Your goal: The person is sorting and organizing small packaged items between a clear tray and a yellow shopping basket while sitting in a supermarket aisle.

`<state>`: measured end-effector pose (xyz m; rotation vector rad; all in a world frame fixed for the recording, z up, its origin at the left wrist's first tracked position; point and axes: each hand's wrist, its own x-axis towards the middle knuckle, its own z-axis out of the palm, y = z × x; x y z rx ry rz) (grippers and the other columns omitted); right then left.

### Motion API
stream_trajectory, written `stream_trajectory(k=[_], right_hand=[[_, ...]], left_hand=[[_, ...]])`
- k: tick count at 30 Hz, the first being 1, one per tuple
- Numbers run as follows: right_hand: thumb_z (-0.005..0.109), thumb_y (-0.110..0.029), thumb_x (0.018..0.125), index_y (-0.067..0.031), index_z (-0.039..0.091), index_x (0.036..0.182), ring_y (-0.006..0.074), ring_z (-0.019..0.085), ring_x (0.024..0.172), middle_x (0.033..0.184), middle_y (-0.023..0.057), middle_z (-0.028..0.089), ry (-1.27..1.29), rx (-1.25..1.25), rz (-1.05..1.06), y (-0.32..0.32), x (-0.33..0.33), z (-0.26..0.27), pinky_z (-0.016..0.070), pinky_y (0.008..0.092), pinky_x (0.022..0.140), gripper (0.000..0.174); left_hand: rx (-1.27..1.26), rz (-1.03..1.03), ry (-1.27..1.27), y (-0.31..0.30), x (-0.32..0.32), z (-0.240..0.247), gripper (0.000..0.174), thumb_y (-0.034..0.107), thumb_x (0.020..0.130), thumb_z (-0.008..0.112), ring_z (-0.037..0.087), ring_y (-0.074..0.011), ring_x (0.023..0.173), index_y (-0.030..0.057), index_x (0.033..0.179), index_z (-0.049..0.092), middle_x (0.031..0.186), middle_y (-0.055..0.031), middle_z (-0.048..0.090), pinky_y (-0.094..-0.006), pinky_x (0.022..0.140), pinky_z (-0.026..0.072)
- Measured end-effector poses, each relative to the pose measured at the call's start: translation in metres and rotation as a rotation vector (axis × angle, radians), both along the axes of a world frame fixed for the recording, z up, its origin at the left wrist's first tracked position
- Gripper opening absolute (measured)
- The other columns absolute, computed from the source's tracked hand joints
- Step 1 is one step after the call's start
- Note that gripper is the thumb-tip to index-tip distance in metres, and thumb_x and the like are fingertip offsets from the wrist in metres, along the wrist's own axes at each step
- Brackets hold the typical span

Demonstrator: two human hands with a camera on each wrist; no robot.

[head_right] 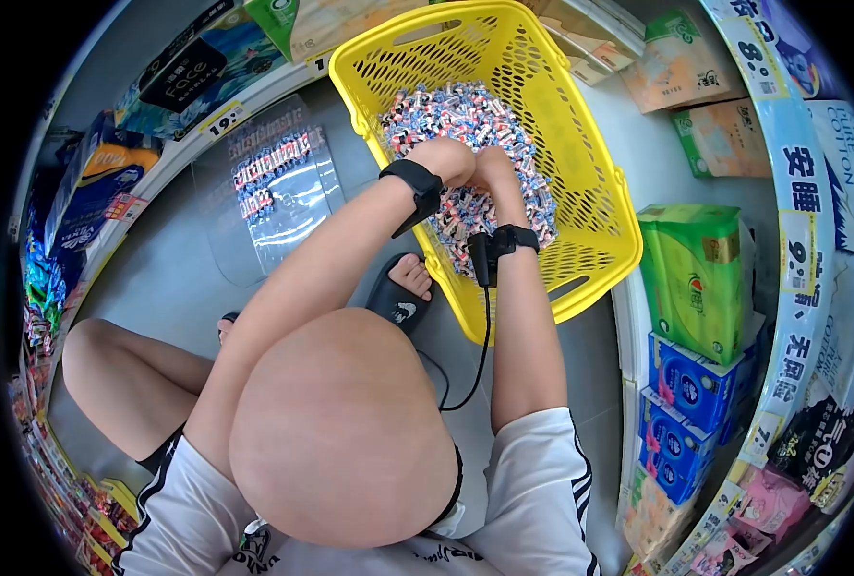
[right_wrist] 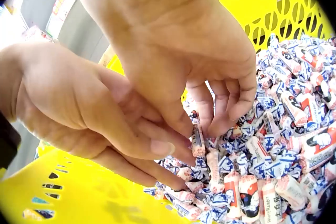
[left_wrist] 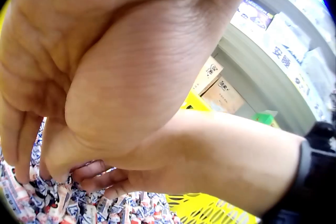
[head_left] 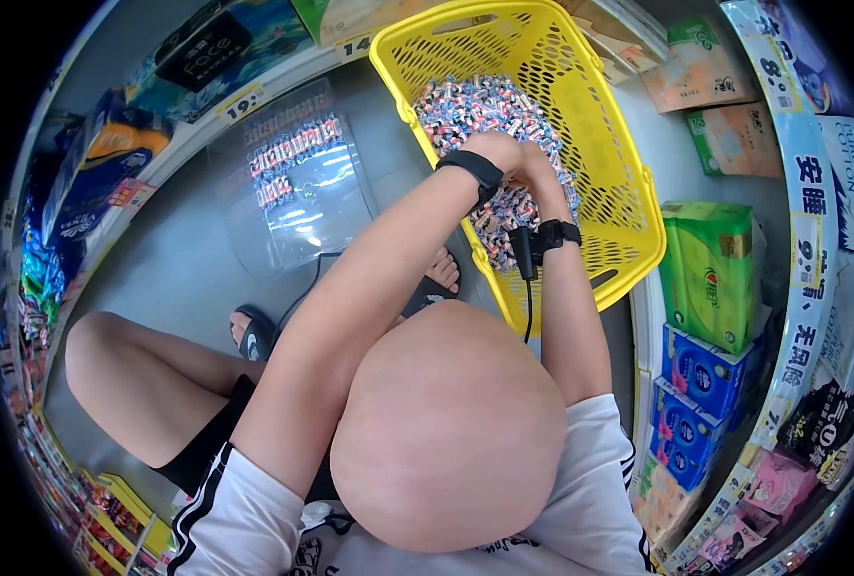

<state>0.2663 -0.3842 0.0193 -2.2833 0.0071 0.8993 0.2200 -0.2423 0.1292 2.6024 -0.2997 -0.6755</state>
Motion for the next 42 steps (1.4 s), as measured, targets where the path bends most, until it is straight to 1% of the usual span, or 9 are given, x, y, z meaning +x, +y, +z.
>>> stream_trajectory(k=[8,9,15,18,22,25,31,36,42], right_hand=[[0.063,-0.011,0.088,0.0038,0.077,0.087,0.0203,0.073,0.065,0.077,0.0132,0.075,0.011,0.168,-0.195,0.007,-0.008,0.057,0.0585,0.0347,0.055,0.020],[0.063,-0.011,0.088,0.0038,0.077,0.087,0.0203,0.073,0.065,0.077,0.0132,0.075,0.008,0.169,-0.191,0.008,-0.009,0.064,0.0585,0.0347,0.055,0.020],[0.059,-0.002,0.085,0.0037,0.076,0.094,0.0211,0.075,0.073,0.081,0.0132,0.076,-0.073,0.240,-0.119,0.017,-0.013,0.107,0.0575,0.0341,0.061,0.020],[0.059,0.000,0.084,0.0039,0.074,0.099,0.0225,0.076,0.075,0.085,0.0135,0.076,-0.204,0.214,-0.050,0.032,-0.019,0.127,0.0574,0.0335,0.065,0.021],[0.071,-0.009,0.088,0.0050,0.070,0.105,0.0237,0.077,0.077,0.088,0.0145,0.076,-0.390,0.325,0.068,0.049,-0.021,0.128,0.0571,0.0317,0.069,0.022],[0.076,-0.015,0.089,0.0057,0.070,0.106,0.0183,0.076,0.078,0.088,0.0125,0.076,-0.426,0.400,0.084,0.066,-0.022,0.137,0.0575,0.0295,0.070,0.028],[0.083,-0.019,0.086,0.0049,0.070,0.101,0.0133,0.074,0.074,0.085,0.0113,0.076,-0.416,0.593,0.073,0.102,-0.037,0.164,0.0577,0.0261,0.068,0.031],[0.083,-0.018,0.086,0.0047,0.072,0.095,0.0152,0.074,0.071,0.082,0.0116,0.076,-0.474,0.507,0.165,0.137,-0.049,0.181,0.0586,0.0271,0.067,0.027],[0.081,-0.011,0.086,0.0031,0.070,0.108,0.0118,0.073,0.077,0.091,0.0092,0.075,-0.551,0.417,0.294,0.188,-0.068,0.186,0.0571,0.0246,0.070,0.028]], left_hand=[[0.017,-0.006,-0.113,0.002,-0.004,-0.002,0.024,0.013,0.082,0.069,0.074,-0.0406,0.093,-0.0031,0.098,0.075,0.099,-0.0278,0.073,-0.0484,0.080,0.0598],[-0.048,0.131,-0.046,0.001,0.000,-0.008,0.026,0.016,0.085,0.070,0.073,-0.0413,0.094,-0.0045,0.102,0.073,0.100,-0.0269,0.073,-0.0497,0.081,0.0592],[-0.176,0.221,-0.318,0.014,-0.027,0.017,0.022,0.017,0.087,0.071,0.071,-0.0437,0.091,-0.0036,0.096,0.071,0.093,-0.0272,0.072,-0.0484,0.079,0.0587],[-0.190,0.261,-0.449,0.024,-0.041,0.034,0.016,0.011,0.084,0.072,0.071,-0.0436,0.088,-0.0026,0.092,0.069,0.090,-0.0259,0.071,-0.0494,0.077,0.0585],[-0.190,0.329,-0.583,0.042,-0.058,0.047,0.009,0.003,0.084,0.067,0.071,-0.0426,0.084,-0.0022,0.091,0.067,0.087,-0.0248,0.070,-0.0491,0.074,0.0586],[-0.221,0.409,-0.791,0.059,-0.070,0.052,0.009,-0.002,0.086,0.060,0.070,-0.0422,0.087,-0.0039,0.094,0.060,0.088,-0.0244,0.070,-0.0506,0.076,0.0565],[-0.308,0.558,-0.867,0.090,-0.092,0.066,0.009,0.003,0.091,0.060,0.068,-0.0452,0.086,-0.0032,0.097,0.057,0.089,-0.0269,0.069,-0.0530,0.074,0.0544],[-0.335,0.633,-0.878,0.116,-0.106,0.063,0.013,0.008,0.094,0.061,0.067,-0.0447,0.088,-0.0026,0.102,0.059,0.092,-0.0256,0.069,-0.0522,0.076,0.0532],[-0.314,0.729,-0.918,0.150,-0.126,0.045,0.019,0.008,0.093,0.062,0.067,-0.0430,0.090,-0.0029,0.109,0.063,0.093,-0.0249,0.069,-0.0513,0.079,0.0527]])
